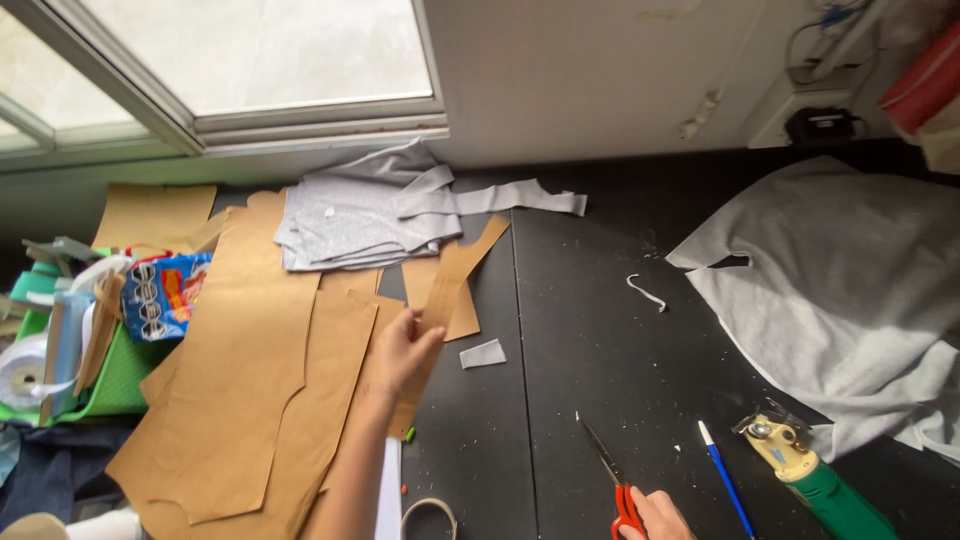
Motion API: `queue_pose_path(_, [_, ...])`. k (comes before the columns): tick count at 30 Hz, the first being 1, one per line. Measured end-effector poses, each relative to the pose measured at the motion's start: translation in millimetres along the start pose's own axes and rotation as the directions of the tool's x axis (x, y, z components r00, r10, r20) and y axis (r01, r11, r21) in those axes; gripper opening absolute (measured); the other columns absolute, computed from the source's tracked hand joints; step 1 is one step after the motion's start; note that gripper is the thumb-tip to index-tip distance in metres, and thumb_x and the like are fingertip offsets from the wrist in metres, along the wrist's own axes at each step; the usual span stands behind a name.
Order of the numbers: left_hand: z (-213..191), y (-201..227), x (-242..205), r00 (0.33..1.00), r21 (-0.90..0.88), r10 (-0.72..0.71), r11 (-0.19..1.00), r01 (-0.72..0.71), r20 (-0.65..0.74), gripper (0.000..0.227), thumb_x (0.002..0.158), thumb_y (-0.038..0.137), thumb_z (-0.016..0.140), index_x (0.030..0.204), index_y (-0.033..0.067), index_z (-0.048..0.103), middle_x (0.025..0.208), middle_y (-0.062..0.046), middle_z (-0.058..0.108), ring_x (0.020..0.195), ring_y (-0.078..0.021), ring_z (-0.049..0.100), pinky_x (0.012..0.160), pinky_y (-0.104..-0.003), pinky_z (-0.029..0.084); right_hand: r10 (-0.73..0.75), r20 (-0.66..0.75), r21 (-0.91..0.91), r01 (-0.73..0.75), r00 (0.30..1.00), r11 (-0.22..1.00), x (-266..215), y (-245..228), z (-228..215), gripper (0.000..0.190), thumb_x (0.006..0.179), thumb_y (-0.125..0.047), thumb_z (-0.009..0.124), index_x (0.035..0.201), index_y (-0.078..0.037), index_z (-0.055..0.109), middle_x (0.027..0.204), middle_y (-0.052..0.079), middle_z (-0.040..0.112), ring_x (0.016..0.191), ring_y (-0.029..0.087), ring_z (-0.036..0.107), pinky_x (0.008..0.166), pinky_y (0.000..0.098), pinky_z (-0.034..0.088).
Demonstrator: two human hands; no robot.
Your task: The person traces a pattern onto gray fabric using a pen and a cardboard template, then cuts the fabric with a rotary cutter. They trim the cut piece with scissors and place another cardboard template on the fabric to trace a second shape.
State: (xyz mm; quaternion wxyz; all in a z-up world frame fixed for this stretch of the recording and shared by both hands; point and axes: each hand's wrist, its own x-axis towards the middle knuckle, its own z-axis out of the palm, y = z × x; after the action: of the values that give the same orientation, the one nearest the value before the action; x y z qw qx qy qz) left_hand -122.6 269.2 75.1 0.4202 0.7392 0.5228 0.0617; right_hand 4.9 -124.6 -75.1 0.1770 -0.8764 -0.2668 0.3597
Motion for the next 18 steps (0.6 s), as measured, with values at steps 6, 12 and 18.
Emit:
queue_pose_path(6, [46,107,-148,0.971,-0.674,0.238,0.723,-0.152,0.036,0.007,0.072,0.014,0.060,0.076,0.0095,0.054,0.067,0.004,0.051,0.062,-0.0053,0.045,0.057,-0.021,0.041,0.009,-0.091,0.547,0.042,0.996,0.836,-81,-124,-93,0.089,0.048,-0.044,0.070,0.128,-0.023,0.038,0.122,0.000,0.048,0.112,0.012,0.053,0.087,0.0322,0.051])
queue_pose_path(12, [132,102,-173,0.551,-0.833,0.628,0.454,0.316,0.550,0.023,0.077,0.012,0.065,0.090,0.0056,0.047,0.092,-0.004,0.060,0.083,-0.0101,0.059,0.072,-0.021,0.051,0.274,-0.630,0.520,0.133,0.727,0.844,-111,-101,-94,0.034,0.058,-0.005,0.070,0.091,-0.014,0.066,0.102,0.000,0.064,0.110,0.005,0.049,0.095,0.0198,0.032])
queue_pose_path(18, [114,27,-42,0.839,-0.028,0.534,0.841,-0.540,-0.103,0.024,0.069,0.027,0.063,0.089,0.0145,0.061,0.085,-0.001,0.060,0.084,-0.0161,0.051,0.075,-0.029,0.038,0.035,-0.776,0.186,0.176,0.630,0.967,-122,89,-31,0.012,0.054,-0.018,0.066,0.065,-0.013,0.069,0.072,0.007,0.065,0.067,0.014,0.061,0.070,0.0217,0.046])
